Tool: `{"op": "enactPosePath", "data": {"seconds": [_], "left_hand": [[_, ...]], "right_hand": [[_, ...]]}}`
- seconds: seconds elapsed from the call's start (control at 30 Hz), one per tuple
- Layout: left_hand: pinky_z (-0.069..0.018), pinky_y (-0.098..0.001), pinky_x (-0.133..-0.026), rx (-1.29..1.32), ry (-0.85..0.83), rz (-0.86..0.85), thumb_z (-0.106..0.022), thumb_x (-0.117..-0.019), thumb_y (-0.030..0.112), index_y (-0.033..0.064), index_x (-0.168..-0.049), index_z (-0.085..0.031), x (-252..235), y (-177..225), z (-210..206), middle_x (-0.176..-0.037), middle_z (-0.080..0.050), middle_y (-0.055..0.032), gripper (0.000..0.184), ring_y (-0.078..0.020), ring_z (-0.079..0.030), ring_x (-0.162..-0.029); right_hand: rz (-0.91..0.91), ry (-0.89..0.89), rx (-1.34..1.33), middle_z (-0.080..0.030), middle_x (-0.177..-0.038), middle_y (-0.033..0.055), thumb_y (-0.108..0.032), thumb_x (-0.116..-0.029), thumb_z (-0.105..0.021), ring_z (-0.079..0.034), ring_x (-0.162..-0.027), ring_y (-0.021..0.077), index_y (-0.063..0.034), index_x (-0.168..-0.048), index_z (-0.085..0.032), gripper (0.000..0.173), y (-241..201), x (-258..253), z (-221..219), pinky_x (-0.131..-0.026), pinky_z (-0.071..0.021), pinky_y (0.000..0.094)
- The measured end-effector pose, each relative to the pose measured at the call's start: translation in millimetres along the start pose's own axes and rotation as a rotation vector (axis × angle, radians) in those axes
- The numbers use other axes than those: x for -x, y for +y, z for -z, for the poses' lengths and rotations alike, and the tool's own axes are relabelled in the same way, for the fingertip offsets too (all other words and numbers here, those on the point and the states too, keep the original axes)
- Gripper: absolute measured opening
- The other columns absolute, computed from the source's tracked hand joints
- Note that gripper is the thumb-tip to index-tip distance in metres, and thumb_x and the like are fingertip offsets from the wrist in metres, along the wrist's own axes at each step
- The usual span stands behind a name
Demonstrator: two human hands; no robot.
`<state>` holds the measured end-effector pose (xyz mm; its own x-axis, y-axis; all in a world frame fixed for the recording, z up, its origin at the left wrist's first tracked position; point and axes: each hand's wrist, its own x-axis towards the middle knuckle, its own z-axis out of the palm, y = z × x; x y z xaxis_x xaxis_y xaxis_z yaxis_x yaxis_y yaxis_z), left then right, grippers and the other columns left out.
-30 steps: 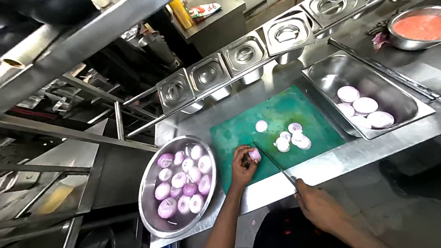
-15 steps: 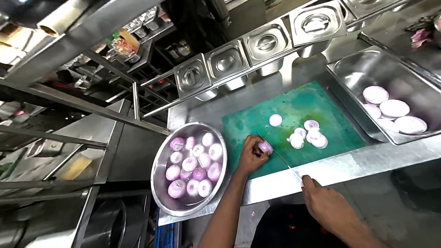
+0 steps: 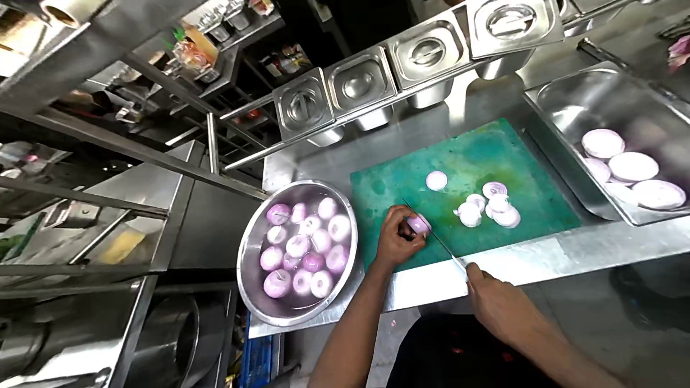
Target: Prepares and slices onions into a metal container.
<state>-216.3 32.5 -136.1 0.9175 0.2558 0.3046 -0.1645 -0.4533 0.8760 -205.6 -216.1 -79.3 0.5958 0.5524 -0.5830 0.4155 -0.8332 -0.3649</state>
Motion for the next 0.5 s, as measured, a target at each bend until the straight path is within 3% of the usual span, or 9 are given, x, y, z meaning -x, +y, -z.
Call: {"op": "enactPosePath", "data": {"seconds": [0.1, 0.23, 0.3, 0.4, 0.5], "left_hand": [[-0.053, -0.0204, -0.06, 0.003, 0.012, 0.028, -0.082, -0.0713, 0.012, 0.0078, -0.111, -0.066, -1.2, 0.2, 0.7, -0.117, -0.059, -0.0063, 0.043, -0.0075, -0.059, -0.075], [-0.0546, -0.0236, -0.059, -0.003, 0.02, 0.089, -0.083, -0.0713, 0.012, 0.0083, -0.113, -0.06, -0.8, 2.8, 0.4, -0.116, -0.059, -0.0075, 0.047, -0.009, -0.06, -0.071], [-0.055, -0.0234, -0.059, -0.011, 0.011, 0.082, -0.084, -0.0718, 0.012, 0.0077, -0.11, -0.062, -1.2, 2.7, 1.4, -0.115, -0.059, -0.0079, 0.044, -0.0092, -0.06, -0.072], [-0.0542, -0.0234, -0.059, -0.029, 0.0, 0.078, -0.082, -0.0716, 0.012, 0.0075, -0.109, -0.062, -0.9, 2.4, 1.7, -0.115, -0.059, -0.0081, 0.043, -0.0096, -0.06, -0.073], [-0.0538, -0.023, -0.059, -0.022, 0.002, 0.075, -0.082, -0.0713, 0.011, 0.0075, -0.11, -0.063, -1.1, 2.5, 1.8, -0.115, -0.058, -0.0081, 0.043, -0.0096, -0.059, -0.073]], "right_hand": [[-0.019, 0.061, 0.024, -0.07, -0.104, 0.0237, -0.025, -0.1066, -0.044, -0.073, -0.084, 0.0445, -0.0031, -0.139, -0.049, 0.04, 26.9, 24.2, -32.7, -0.07, -0.0585, 0.058], [0.066, 0.334, 0.055, -0.069, -0.08, 0.0174, -0.023, -0.102, -0.049, -0.07, -0.061, 0.0383, -0.0031, -0.121, -0.058, 0.029, 35.9, 31.1, -47.9, -0.052, -0.0564, 0.0519], [0.087, 0.42, 0.034, -0.069, -0.081, 0.0169, -0.022, -0.1016, -0.049, -0.07, -0.059, 0.0375, -0.0024, -0.115, -0.06, 0.026, 26.7, 24.9, -41.1, -0.049, -0.0557, 0.0515], [0.098, 0.423, 0.041, -0.069, -0.088, 0.0169, -0.022, -0.1042, -0.048, -0.071, -0.064, 0.0363, -0.0036, -0.115, -0.059, 0.025, 12.8, 15.9, -27.3, -0.053, -0.057, 0.0499], [0.131, 0.476, 0.079, -0.068, -0.084, 0.015, -0.021, -0.1032, -0.049, -0.07, -0.061, 0.0344, -0.0043, -0.111, -0.06, 0.022, 7.2, 12.2, -23.5, -0.05, -0.056, 0.0475]]}}
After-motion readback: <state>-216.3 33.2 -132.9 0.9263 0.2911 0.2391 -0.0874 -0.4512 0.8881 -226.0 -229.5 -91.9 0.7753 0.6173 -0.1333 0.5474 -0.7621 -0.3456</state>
